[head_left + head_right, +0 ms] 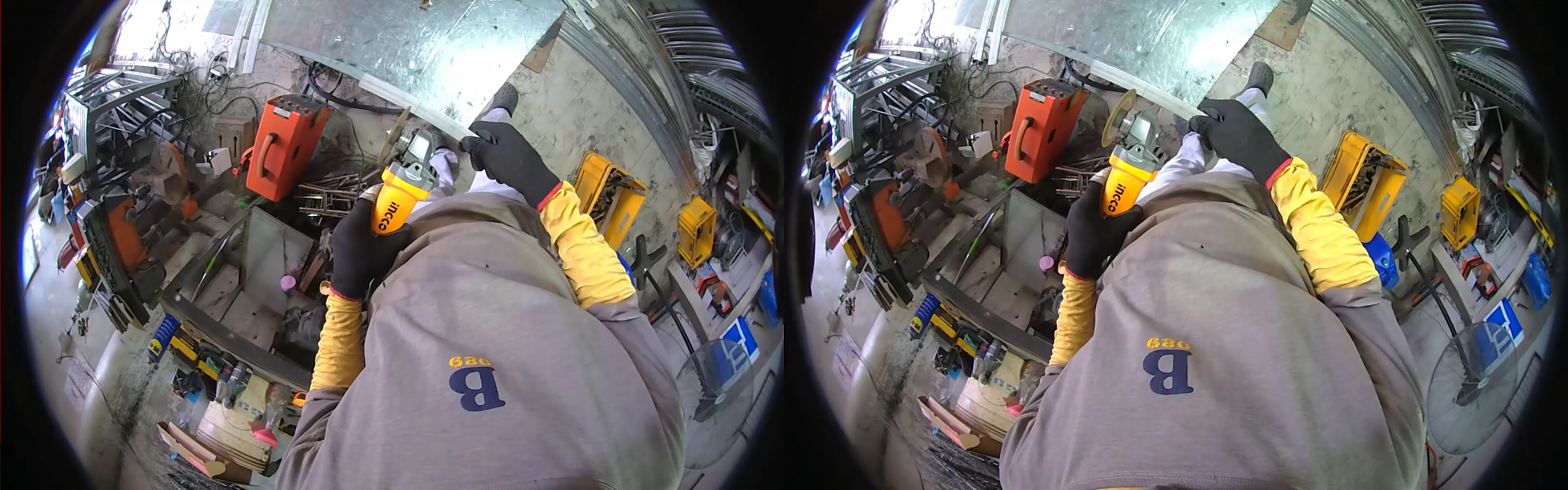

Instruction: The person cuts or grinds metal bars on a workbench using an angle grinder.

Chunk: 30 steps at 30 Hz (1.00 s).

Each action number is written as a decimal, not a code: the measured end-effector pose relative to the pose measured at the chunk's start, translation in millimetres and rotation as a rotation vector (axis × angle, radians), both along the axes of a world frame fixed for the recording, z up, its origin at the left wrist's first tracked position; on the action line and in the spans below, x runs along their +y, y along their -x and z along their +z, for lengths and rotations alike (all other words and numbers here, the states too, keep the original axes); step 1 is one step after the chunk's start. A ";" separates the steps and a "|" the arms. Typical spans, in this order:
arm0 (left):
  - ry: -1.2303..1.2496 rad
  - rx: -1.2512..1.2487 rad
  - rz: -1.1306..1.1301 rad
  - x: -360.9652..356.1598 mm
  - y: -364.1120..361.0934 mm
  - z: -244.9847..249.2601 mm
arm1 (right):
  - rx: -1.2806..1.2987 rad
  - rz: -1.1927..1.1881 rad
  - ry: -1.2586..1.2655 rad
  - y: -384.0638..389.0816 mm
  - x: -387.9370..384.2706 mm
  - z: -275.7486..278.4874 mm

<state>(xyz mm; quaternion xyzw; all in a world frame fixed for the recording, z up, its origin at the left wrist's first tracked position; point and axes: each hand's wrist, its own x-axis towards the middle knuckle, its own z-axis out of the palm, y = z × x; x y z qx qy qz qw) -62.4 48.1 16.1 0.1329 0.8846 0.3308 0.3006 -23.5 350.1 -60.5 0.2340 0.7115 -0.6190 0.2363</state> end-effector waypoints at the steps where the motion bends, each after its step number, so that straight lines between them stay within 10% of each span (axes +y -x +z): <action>1: 0.004 -0.003 -0.003 0.2 0.6 -0.4 | -0.003 -0.003 0.004 0.3 0.5 0.9; 30: 0.049 0.005 -0.040 3.2 3.9 -3.5 | -0.131 -0.011 0.052 5.8 1.1 4.3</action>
